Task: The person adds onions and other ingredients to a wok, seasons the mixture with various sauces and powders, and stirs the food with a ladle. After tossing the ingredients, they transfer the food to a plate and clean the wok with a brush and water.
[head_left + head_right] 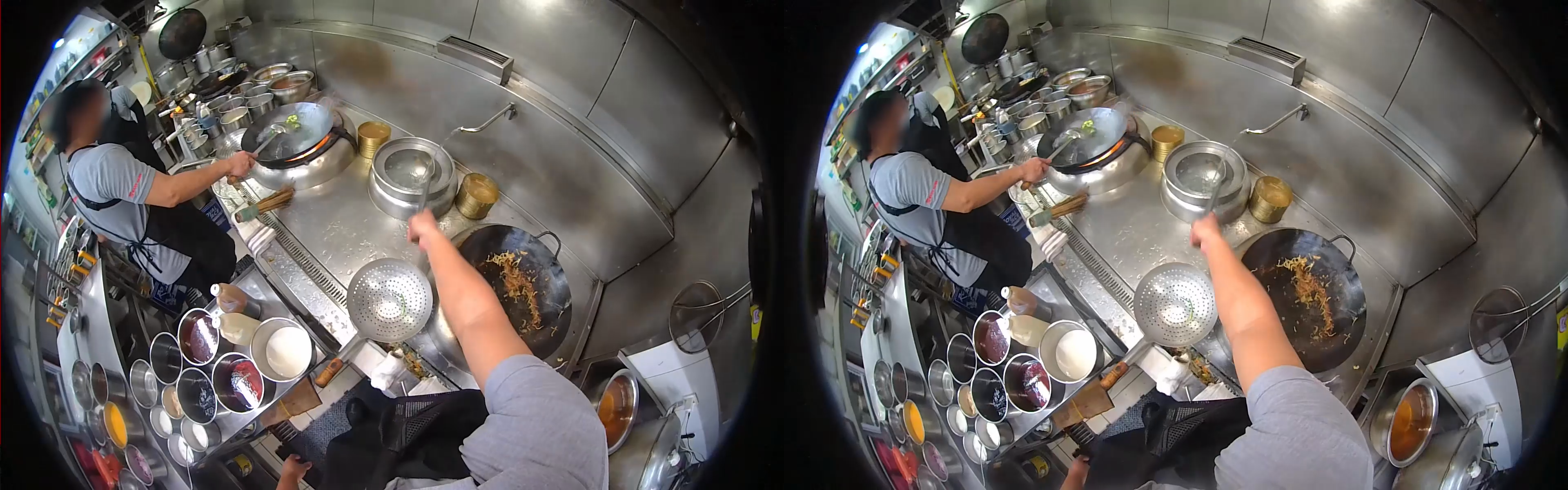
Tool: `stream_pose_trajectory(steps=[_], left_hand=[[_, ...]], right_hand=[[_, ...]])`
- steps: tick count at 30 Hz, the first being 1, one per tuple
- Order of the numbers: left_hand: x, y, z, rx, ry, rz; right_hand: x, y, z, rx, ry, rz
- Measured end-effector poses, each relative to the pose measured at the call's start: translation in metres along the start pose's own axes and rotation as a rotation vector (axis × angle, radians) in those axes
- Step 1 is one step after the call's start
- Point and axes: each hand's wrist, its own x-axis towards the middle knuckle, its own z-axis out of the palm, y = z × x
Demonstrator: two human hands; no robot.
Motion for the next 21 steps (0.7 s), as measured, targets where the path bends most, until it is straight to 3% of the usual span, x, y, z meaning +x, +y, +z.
stream_pose_trajectory(steps=[1, 2, 4, 6, 8, 9, 12, 14, 16, 18, 21], left_hand=[[-0.008, -0.006, -0.007, -0.006, -0.038, -0.124], [-0.013, -0.009, -0.009, -0.013, -0.078, -0.246], [0.022, -0.045, 0.005, -0.059, -0.112, -0.154], [0.061, -0.04, 0.015, -0.1, -0.14, -0.053], [0.093, -0.008, 0.006, 0.09, -0.212, 0.153], [0.09, 0.019, -0.005, 0.079, -0.218, 0.204], [0.083, 0.107, -0.034, -0.128, -0.375, 0.374], [0.098, 0.158, -0.041, 0.104, -0.468, 0.417], [0.122, 0.187, -0.032, 0.121, -0.48, 0.571], [0.083, 0.246, -0.051, 0.096, -0.649, 0.608], [0.048, 0.294, -0.055, 0.128, -0.754, 0.698]], right_hand=[[0.005, -0.02, -0.008, 0.317, -0.28, 0.162], [-0.003, -0.042, -0.019, 1.031, -0.342, 0.249], [-0.021, -0.066, -0.036, 1.478, -0.42, 0.293], [-0.064, -0.072, -0.048, 1.447, -0.415, 0.159], [-0.093, -0.073, -0.07, 1.717, -0.616, 0.366], [-0.106, -0.071, -0.082, 1.748, -0.627, 0.207], [-0.159, -0.069, -0.128, 1.713, -0.622, 0.177], [-0.201, -0.07, -0.155, 1.596, -0.621, 0.122], [-0.244, -0.075, -0.184, 1.532, -0.541, 0.09], [-0.272, -0.066, -0.216, 1.484, -0.605, 0.187], [-0.326, -0.057, -0.254, 1.36, -0.337, 0.167]])
